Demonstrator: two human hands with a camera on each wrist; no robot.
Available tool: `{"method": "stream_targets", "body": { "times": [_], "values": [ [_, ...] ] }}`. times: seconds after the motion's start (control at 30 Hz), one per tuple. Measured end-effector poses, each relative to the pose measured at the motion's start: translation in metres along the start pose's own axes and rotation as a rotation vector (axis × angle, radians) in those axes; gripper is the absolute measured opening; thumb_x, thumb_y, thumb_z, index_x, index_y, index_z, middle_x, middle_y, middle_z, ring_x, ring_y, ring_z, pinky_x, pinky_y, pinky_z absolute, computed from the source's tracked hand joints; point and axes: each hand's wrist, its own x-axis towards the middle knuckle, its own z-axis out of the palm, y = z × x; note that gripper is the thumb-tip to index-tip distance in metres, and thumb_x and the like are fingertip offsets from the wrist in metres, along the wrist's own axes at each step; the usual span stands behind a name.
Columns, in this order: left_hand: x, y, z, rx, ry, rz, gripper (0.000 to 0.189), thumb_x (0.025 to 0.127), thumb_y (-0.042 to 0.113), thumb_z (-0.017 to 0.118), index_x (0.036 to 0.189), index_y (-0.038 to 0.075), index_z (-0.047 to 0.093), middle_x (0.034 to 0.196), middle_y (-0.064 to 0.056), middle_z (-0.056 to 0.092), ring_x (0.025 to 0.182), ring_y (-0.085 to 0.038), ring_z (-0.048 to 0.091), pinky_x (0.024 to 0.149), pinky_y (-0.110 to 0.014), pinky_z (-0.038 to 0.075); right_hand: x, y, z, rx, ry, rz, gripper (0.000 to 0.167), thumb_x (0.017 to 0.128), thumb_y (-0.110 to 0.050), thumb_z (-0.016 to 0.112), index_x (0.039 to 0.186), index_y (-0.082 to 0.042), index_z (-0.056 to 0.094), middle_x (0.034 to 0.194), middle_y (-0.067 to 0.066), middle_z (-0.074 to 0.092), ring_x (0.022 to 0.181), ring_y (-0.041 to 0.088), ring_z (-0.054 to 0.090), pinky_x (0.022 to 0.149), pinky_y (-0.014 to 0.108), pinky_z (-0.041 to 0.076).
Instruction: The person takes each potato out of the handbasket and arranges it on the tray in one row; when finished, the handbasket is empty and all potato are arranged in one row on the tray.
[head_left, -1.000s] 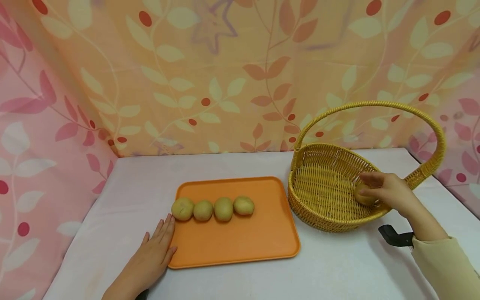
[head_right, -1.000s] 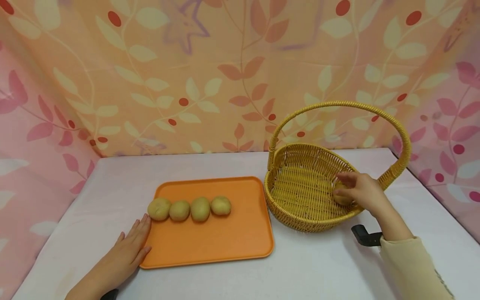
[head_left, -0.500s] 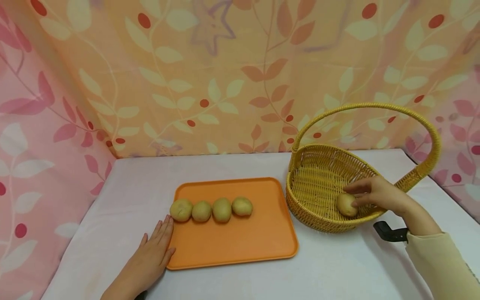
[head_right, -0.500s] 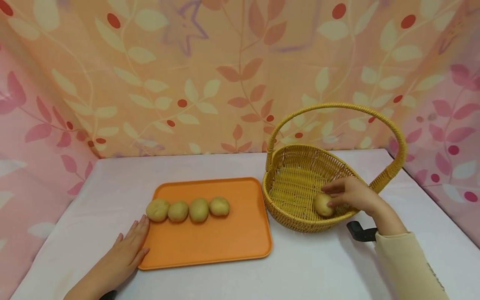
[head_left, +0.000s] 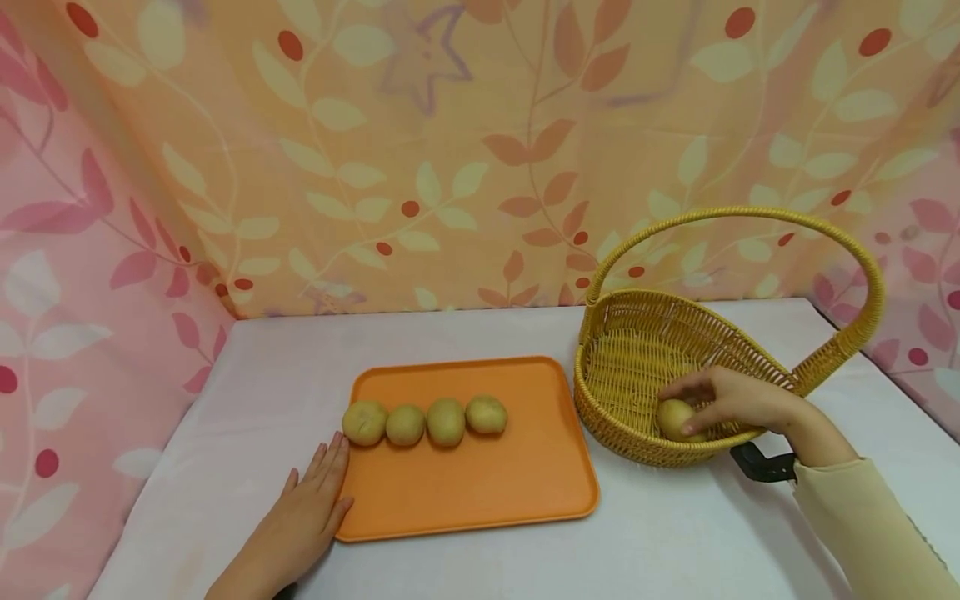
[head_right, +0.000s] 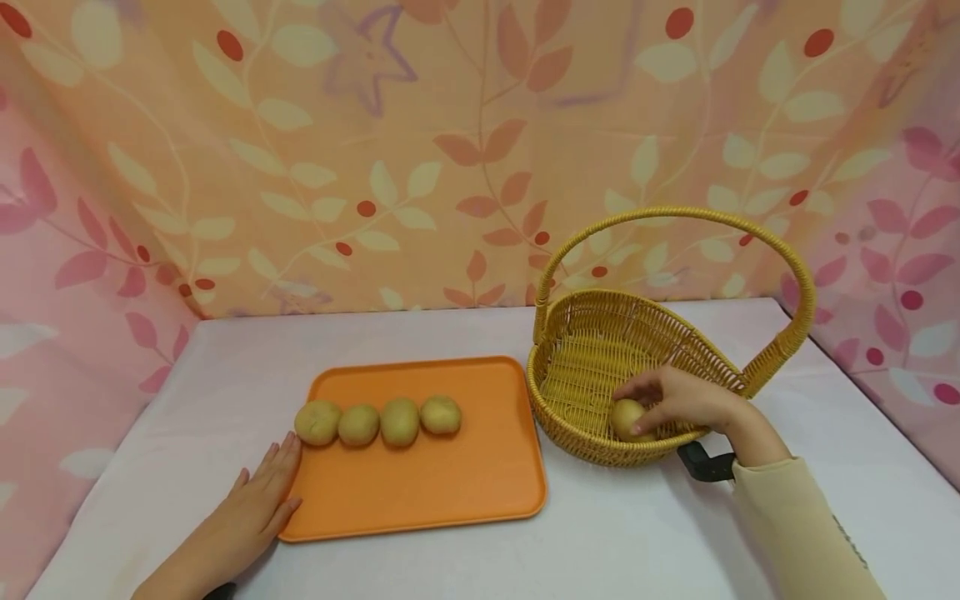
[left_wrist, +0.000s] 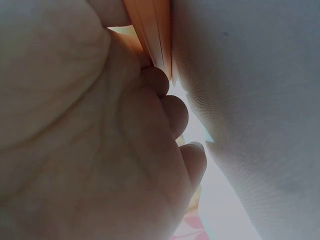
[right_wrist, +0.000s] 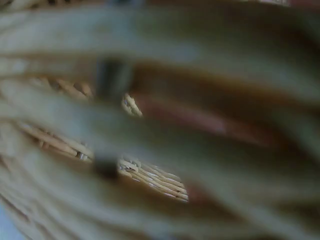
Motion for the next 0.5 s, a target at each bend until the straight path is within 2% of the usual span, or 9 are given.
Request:
{"method": "stream_targets", "body": {
  "times": [0.27, 0.5],
  "values": [
    [0.0013, 0.0013, -0.0025, 0.001, -0.011, -0.004, 0.064, 0.094, 0.02, 0.058, 0.144, -0.008, 0.028, 0.15, -0.021, 0.026, 0.135, -0.042, 0.027, 0.099, -0.068, 0.024, 0.0005, 0.0007, 0.0015, -0.066, -0.022, -0.003, 0.053, 0.076, -0.025, 0.078, 0.119, 0.001, 0.062, 0.115, 0.013, 0.062, 0.094, 0.005, 0.054, 0.076, 0.022, 0.047],
    [0.0007, 0.0015, -0.0019, -0.006, -0.013, -0.009, 0.064, 0.094, 0.019, 0.058, 0.144, -0.008, 0.028, 0.15, -0.021, 0.026, 0.136, -0.042, 0.026, 0.099, -0.068, 0.023, -0.0015, -0.0014, 0.0043, -0.096, 0.033, -0.037, 0.053, 0.074, -0.027, 0.081, 0.116, 0.0, 0.064, 0.113, 0.012, 0.064, 0.093, 0.005, 0.055, 0.075, 0.022, 0.048]
  ]
}}
